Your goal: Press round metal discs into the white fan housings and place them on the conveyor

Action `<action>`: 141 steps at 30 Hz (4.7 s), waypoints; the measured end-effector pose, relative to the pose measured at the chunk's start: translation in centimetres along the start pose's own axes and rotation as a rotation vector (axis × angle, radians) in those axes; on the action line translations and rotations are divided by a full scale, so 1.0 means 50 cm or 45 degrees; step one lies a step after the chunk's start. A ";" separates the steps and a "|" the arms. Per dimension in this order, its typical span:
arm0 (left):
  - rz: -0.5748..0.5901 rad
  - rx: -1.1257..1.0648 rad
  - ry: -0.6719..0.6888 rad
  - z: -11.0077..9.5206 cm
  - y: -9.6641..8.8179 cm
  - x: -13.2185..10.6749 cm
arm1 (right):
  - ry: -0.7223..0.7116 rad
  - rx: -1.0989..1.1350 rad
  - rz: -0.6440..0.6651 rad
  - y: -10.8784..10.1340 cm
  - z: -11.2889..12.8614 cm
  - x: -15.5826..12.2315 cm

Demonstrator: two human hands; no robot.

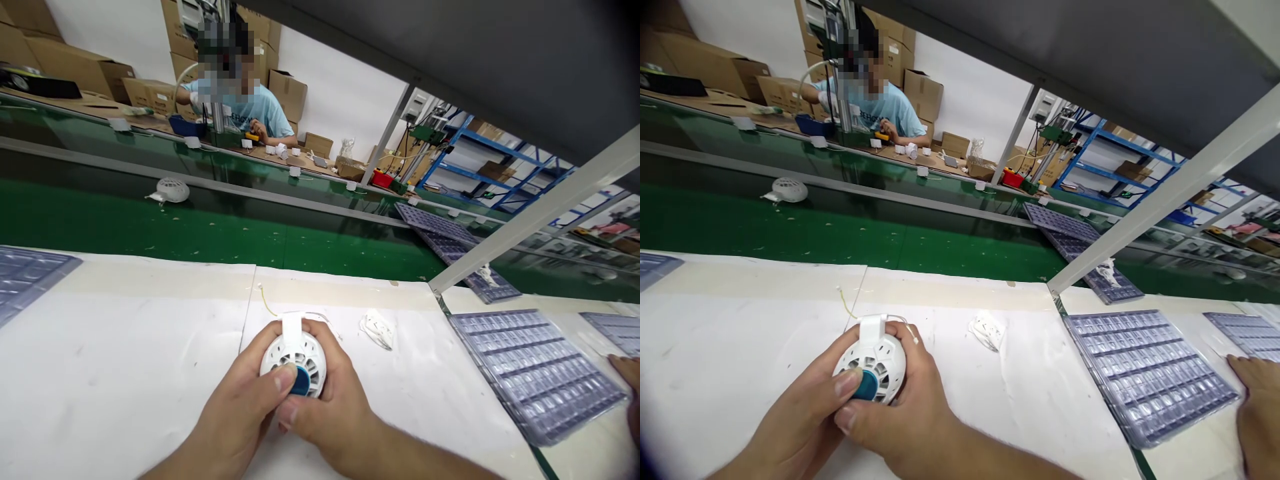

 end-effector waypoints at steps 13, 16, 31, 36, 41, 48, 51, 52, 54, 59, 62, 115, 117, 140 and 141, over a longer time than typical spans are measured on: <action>-0.140 -0.140 0.065 -0.059 -0.061 0.045 | -0.058 -0.774 -0.252 -0.142 0.035 0.020; -0.161 -0.151 0.061 -0.064 -0.073 0.049 | -0.023 -0.872 -0.204 -0.146 0.023 0.025; -0.485 0.070 0.263 -0.080 -0.120 0.031 | -0.262 -1.952 0.657 0.000 -0.020 -0.002; -0.490 0.098 0.302 -0.089 -0.119 0.028 | -0.426 -2.020 0.747 0.008 -0.024 -0.003; -0.496 0.140 0.296 -0.090 -0.120 0.025 | -0.257 -1.860 0.593 -0.021 -0.016 0.007; -0.450 0.362 0.263 -0.089 -0.104 0.032 | 0.032 -1.757 0.457 -0.053 -0.010 0.018; -0.407 0.595 0.190 -0.079 -0.096 0.037 | 0.069 -1.781 0.467 -0.059 -0.002 0.017; -0.372 0.746 0.190 -0.077 -0.088 0.037 | 0.075 -1.794 0.484 -0.061 0.001 0.016; -0.255 1.161 0.269 -0.072 -0.060 0.033 | 0.064 -1.809 0.540 -0.061 0.009 0.015; -0.106 1.899 0.378 -0.039 -0.021 0.028 | 0.076 -1.834 0.633 -0.068 0.020 0.017; -0.090 2.085 0.334 -0.026 -0.015 0.035 | 0.133 -1.862 0.609 -0.079 0.020 0.021; -0.178 2.120 0.338 -0.043 -0.066 0.029 | -0.005 -2.041 0.823 -0.014 -0.023 0.007; -0.181 2.102 0.336 -0.044 -0.065 0.031 | 0.011 -2.023 0.798 -0.015 -0.018 0.007; -0.190 2.109 0.347 -0.047 -0.059 0.031 | -0.056 -2.016 0.726 -0.024 0.033 -0.003; -0.200 2.132 0.361 -0.047 -0.062 0.032 | -0.113 -1.986 0.623 -0.036 0.068 -0.001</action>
Point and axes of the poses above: each hand's wrist, its own x-axis towards the middle knuckle, its own y-axis out of the palm, z = x × y, the point moved 9 cm from there along x, towards the middle knuckle, and after that the axes turned 11 degrees about -y, right-handed, at the moved point
